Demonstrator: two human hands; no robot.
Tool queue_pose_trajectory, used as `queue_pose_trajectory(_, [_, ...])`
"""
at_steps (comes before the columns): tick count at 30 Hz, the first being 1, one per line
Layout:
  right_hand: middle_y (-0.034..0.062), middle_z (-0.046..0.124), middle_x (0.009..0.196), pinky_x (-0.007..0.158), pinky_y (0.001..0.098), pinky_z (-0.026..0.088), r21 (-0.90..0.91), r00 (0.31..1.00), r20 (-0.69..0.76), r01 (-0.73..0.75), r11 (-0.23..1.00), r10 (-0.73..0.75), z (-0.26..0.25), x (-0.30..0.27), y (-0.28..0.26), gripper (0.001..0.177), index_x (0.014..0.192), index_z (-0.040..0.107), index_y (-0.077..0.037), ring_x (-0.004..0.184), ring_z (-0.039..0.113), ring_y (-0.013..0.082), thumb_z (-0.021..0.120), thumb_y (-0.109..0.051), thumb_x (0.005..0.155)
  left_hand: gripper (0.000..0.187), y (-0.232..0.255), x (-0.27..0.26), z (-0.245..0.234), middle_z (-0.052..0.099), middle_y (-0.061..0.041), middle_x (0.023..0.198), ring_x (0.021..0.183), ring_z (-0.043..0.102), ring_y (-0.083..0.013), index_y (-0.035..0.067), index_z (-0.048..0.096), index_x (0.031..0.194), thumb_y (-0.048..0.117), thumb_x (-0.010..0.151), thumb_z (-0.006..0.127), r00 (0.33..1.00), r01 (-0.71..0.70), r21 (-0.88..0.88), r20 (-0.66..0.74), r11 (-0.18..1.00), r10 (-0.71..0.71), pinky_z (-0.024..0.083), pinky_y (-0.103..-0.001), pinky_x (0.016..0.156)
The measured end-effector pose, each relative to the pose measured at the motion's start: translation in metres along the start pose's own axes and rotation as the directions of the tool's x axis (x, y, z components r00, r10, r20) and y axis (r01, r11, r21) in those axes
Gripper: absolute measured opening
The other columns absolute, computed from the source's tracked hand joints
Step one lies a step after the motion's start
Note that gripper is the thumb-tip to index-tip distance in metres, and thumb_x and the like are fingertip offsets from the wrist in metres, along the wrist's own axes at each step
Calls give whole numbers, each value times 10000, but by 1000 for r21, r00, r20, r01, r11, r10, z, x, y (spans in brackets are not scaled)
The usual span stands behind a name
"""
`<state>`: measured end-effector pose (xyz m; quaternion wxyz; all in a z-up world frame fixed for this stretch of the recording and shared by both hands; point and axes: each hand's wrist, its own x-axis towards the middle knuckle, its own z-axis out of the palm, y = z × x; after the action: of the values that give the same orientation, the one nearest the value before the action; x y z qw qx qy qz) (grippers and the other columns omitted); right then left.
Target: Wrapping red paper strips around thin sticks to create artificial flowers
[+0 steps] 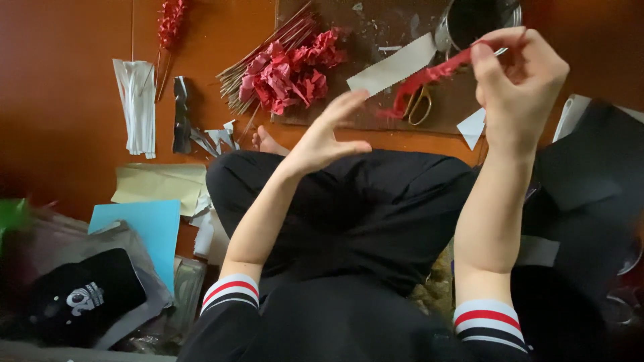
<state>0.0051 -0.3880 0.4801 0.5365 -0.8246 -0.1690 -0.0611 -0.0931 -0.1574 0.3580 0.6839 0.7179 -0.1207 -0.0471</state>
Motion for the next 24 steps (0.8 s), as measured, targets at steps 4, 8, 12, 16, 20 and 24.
queue_pose_trajectory(4, [169,680,988,668,233,484,-64,979,154,146,987,-135,13,0,1,53,1023,686,82,837,606,181,671,130,1009,579,14,17,12,372,-60,1542,1443,382,-240,221,393,1482,276,992,697,952,-62,167,-287,984,109,456,-423,1113])
queue_pose_trajectory(8, [134,622,971,596,218,415,-21,937,333,119,993,-105,30,-3,0,35,966,674,44,771,530,143,690,67,985,257,40,38,21,601,-73,1169,1114,593,-199,85,620,1201,94,955,696,890,-233,172,-358,957,281,515,-321,1004])
queue_pose_trajectory(12, [71,597,899,624,232,406,-12,910,414,24,1000,-17,39,-5,16,35,926,680,-10,771,520,133,678,-7,962,119,26,49,24,650,-86,962,898,639,-173,46,687,986,-16,888,709,913,-229,74,-329,971,240,531,-260,820])
queue_pose_trajectory(16, [62,569,1030,570,155,491,9,838,508,-237,971,200,44,0,55,205,1096,642,18,642,560,69,671,-120,947,99,-3,45,23,682,-36,992,915,629,-136,95,687,960,20,898,671,951,-86,23,-295,996,89,493,-235,773])
queue_pose_trajectory(20, [161,627,986,638,228,511,-180,869,370,-279,943,327,29,19,147,274,1253,512,75,743,589,168,496,40,981,158,-48,29,8,728,-33,937,868,656,-91,61,704,1012,94,858,695,895,235,-5,-388,972,-218,523,-216,803])
queue_pose_trajectory(24, [233,653,1002,725,611,473,-704,867,-66,-391,593,494,-8,44,270,170,1063,624,-120,861,617,499,479,-129,973,148,-85,13,-8,745,-95,994,953,685,-148,46,735,985,131,876,682,819,327,-157,-445,932,-362,529,-256,886])
